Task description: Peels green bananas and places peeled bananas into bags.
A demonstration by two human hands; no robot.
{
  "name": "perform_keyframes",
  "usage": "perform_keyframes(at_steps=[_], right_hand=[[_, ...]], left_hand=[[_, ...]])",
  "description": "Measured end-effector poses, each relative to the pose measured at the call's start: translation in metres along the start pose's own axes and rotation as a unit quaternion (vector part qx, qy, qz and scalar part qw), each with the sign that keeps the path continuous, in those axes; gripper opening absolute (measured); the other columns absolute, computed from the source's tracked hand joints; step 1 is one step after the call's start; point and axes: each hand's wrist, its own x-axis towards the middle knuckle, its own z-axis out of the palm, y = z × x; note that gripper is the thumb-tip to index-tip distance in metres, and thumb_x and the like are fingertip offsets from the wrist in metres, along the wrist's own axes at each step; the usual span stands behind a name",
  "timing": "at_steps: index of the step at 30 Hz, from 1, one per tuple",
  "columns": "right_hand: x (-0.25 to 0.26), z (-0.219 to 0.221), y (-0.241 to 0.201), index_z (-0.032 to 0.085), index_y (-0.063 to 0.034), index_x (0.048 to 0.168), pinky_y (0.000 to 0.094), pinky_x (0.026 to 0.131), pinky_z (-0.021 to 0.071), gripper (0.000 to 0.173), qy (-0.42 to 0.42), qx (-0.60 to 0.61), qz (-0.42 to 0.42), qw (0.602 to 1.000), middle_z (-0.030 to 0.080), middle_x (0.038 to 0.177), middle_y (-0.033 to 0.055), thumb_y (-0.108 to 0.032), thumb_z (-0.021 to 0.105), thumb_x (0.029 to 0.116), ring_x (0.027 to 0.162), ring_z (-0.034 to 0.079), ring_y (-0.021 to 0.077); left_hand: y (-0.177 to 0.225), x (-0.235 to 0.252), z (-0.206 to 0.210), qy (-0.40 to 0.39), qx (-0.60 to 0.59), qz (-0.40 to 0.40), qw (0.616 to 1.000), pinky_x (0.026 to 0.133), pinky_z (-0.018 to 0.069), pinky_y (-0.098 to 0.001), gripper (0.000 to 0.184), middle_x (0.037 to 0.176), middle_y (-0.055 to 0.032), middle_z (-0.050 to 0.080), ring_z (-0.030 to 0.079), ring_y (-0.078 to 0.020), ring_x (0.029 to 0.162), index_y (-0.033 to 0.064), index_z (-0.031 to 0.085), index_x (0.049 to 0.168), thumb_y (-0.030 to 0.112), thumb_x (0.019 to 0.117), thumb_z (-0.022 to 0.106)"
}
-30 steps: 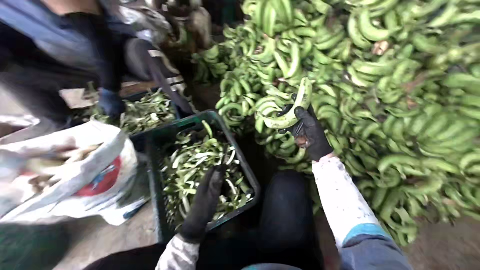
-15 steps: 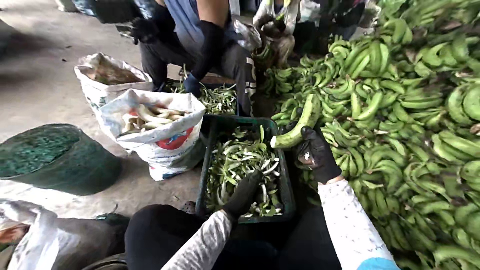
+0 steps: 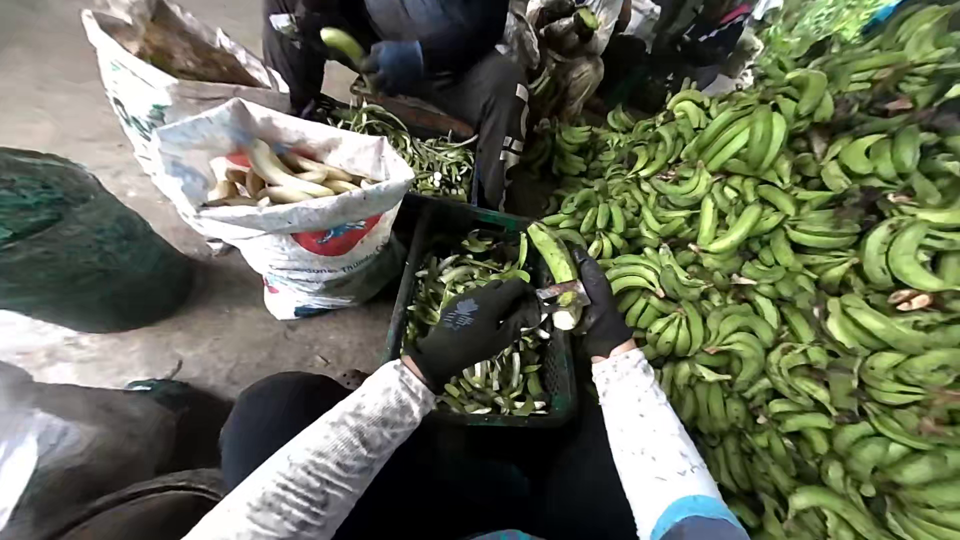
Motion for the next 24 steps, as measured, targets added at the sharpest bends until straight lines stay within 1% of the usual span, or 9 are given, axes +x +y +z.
perform_keyframes(at_steps=[5, 7, 9, 12, 15, 17, 20, 21, 24], right_hand=[[-0.001, 0.033, 0.034, 0.062, -0.019, 0.114, 0.0236, 0.054, 0.0547, 0.036, 0.008, 0.085, 0.035, 0.996, 0.065, 0.083, -0.0012, -0.045, 0.038, 0.1076, 0.064, 0.063, 0.0072], [-0.002, 0.035, 0.042, 0.063, -0.0127, 0.11, 0.0278, 0.046, 0.0546, 0.041, 0.023, 0.132, 0.058, 0.989, 0.064, 0.074, 0.0045, -0.046, 0.039, 0.1072, 0.054, 0.061, 0.0122], [-0.001, 0.021, 0.049, 0.061, -0.0103, 0.107, 0.0302, 0.045, 0.0561, 0.045, -0.005, 0.183, 0.059, 0.981, 0.064, 0.072, 0.0075, -0.049, 0.038, 0.1054, 0.053, 0.063, 0.015], [0.0, 0.004, 0.045, 0.062, -0.0133, 0.103, 0.0292, 0.044, 0.056, 0.045, 0.003, 0.199, 0.035, 0.979, 0.066, 0.07, 0.0042, -0.051, 0.037, 0.1047, 0.051, 0.064, 0.0129], [-0.009, -0.005, 0.038, 0.065, -0.0167, 0.109, 0.0245, 0.059, 0.0588, 0.031, 0.036, 0.082, -0.061, 0.994, 0.07, 0.083, -0.0022, -0.039, 0.044, 0.1047, 0.068, 0.067, 0.0059], [-0.016, -0.01, 0.039, 0.062, -0.0196, 0.119, 0.0242, 0.069, 0.0595, 0.032, 0.058, 0.011, -0.079, 0.995, 0.07, 0.094, -0.0046, -0.042, 0.044, 0.1062, 0.081, 0.068, 0.0042], [-0.015, -0.006, 0.052, 0.063, -0.0192, 0.119, 0.0233, 0.061, 0.0574, 0.034, 0.036, 0.024, -0.066, 0.997, 0.069, 0.089, -0.0032, -0.045, 0.046, 0.1051, 0.072, 0.066, 0.0047], [-0.012, -0.002, 0.06, 0.064, -0.0201, 0.114, 0.0225, 0.054, 0.0551, 0.032, 0.006, 0.061, -0.054, 0.997, 0.068, 0.084, -0.0035, -0.046, 0.048, 0.1033, 0.066, 0.064, 0.0045], [-0.01, 0.007, 0.075, 0.066, -0.0173, 0.114, 0.0235, 0.052, 0.0567, 0.034, -0.084, 0.166, 0.0, 0.983, 0.07, 0.086, 0.0014, -0.046, 0.05, 0.1027, 0.064, 0.067, 0.0084]], left_hand=[[-0.03, 0.01, -0.007, 0.136, 0.11, -0.125, 0.977, 0.078, 0.0533, -0.0632, 0.038, 0.111, -0.0216, 0.067, 0.066, -0.0436, 0.099, 0.0171, 0.064, 0.133, 0.03, 0.0967, 0.067], [-0.047, 0.015, -0.021, 0.17, 0.091, -0.184, 0.964, 0.082, 0.0545, -0.0616, 0.038, 0.114, -0.0189, 0.066, 0.067, -0.0398, 0.101, 0.0189, 0.06, 0.134, 0.039, 0.1013, 0.06], [-0.056, 0.015, -0.034, 0.192, 0.035, -0.18, 0.964, 0.085, 0.0539, -0.0601, 0.042, 0.113, -0.0166, 0.066, 0.067, -0.0352, 0.101, 0.0153, 0.059, 0.134, 0.043, 0.1041, 0.054], [-0.038, 0.003, -0.033, 0.141, -0.03, -0.079, 0.986, 0.085, 0.0559, -0.0537, 0.037, 0.106, -0.0112, 0.069, 0.068, -0.026, 0.096, 0.0121, 0.064, 0.127, 0.04, 0.104, 0.054], [-0.008, -0.015, -0.008, 0.035, -0.151, -0.005, 0.988, 0.071, 0.0588, -0.0359, 0.028, 0.092, -0.0019, 0.07, 0.066, -0.0109, 0.077, 0.012, 0.067, 0.121, 0.031, 0.1029, 0.058], [0.001, -0.021, 0.005, -0.027, -0.194, 0.018, 0.98, 0.073, 0.0583, -0.0307, 0.027, 0.093, -0.0022, 0.069, 0.065, -0.0086, 0.078, 0.0084, 0.066, 0.122, 0.027, 0.1036, 0.057], [-0.016, -0.014, 0.016, -0.006, -0.098, 0.023, 0.995, 0.08, 0.0587, -0.0422, 0.029, 0.102, -0.0049, 0.069, 0.068, -0.0173, 0.09, 0.014, 0.066, 0.126, 0.026, 0.1008, 0.061], [-0.025, -0.01, 0.016, 0.028, -0.035, 0.017, 0.999, 0.079, 0.0581, -0.049, 0.032, 0.104, -0.0083, 0.069, 0.069, -0.0244, 0.092, 0.0167, 0.066, 0.128, 0.026, 0.0975, 0.065], [-0.039, 0.001, 0.004, 0.122, 0.096, -0.054, 0.986, 0.082, 0.0523, -0.062, 0.04, 0.11, -0.0211, 0.066, 0.065, -0.0436, 0.099, 0.0188, 0.065, 0.132, 0.03, 0.0943, 0.07]])
